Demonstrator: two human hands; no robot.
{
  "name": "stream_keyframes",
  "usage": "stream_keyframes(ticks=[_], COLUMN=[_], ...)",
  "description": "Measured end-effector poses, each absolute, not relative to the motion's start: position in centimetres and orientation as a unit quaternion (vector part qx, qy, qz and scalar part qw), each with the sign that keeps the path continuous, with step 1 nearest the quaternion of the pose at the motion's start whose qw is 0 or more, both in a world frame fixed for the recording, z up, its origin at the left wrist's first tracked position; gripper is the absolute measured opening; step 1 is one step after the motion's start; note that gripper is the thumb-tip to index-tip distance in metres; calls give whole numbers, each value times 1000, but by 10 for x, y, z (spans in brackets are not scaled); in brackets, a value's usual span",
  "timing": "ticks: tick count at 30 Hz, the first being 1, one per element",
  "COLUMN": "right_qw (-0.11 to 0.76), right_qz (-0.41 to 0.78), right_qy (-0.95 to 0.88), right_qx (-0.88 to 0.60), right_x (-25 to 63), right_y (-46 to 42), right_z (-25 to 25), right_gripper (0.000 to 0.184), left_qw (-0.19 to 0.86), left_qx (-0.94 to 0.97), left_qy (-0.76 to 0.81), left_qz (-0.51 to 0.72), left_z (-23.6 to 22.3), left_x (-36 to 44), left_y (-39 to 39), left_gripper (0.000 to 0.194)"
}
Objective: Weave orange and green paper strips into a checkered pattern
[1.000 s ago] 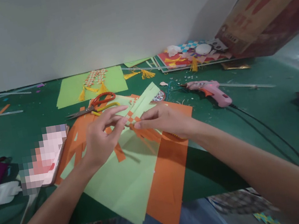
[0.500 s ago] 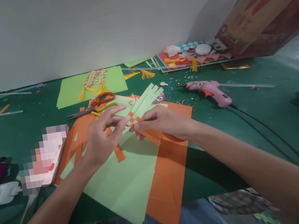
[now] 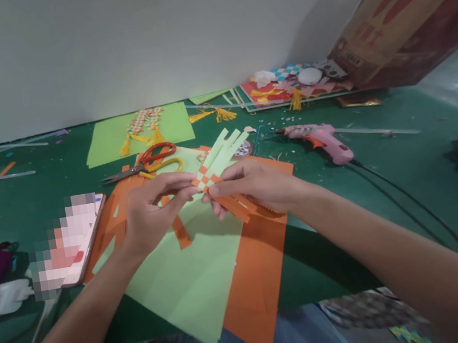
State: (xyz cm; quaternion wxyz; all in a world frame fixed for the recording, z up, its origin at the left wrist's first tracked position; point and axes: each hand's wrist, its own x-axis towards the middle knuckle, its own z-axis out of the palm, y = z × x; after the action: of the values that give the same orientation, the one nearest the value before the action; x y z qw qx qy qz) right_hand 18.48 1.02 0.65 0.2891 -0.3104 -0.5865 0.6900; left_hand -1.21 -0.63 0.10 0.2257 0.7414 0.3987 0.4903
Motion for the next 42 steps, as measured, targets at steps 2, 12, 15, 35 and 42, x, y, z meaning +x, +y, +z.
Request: stream_keyframes(ticks=[2,12,15,35,42], right_qw=[292,278,275,285,274], right_qz=[689,681,682,635,582], right_qy=[-590,-608,-611,-642,-674], right_qx=[-303,-299,-294,-322,-365], right_x=[185,187,188,187,185], right_y=[10,12,12,12,11], right_z=[6,6,6,6,8], right_gripper=[24,26,25,23,29], left_qw=[230,265,276,329,312], left_qx=[734,725,721,716,726], left_qy=[410,408,412,414,409], left_qz=[490,487,484,456,456], left_z=[2,8,9,8,7], left_x=[-12,-10,-10,-9,-8], left_y=[-7,-5,-4,-5,-4], left_gripper=[9,3,2,10,14])
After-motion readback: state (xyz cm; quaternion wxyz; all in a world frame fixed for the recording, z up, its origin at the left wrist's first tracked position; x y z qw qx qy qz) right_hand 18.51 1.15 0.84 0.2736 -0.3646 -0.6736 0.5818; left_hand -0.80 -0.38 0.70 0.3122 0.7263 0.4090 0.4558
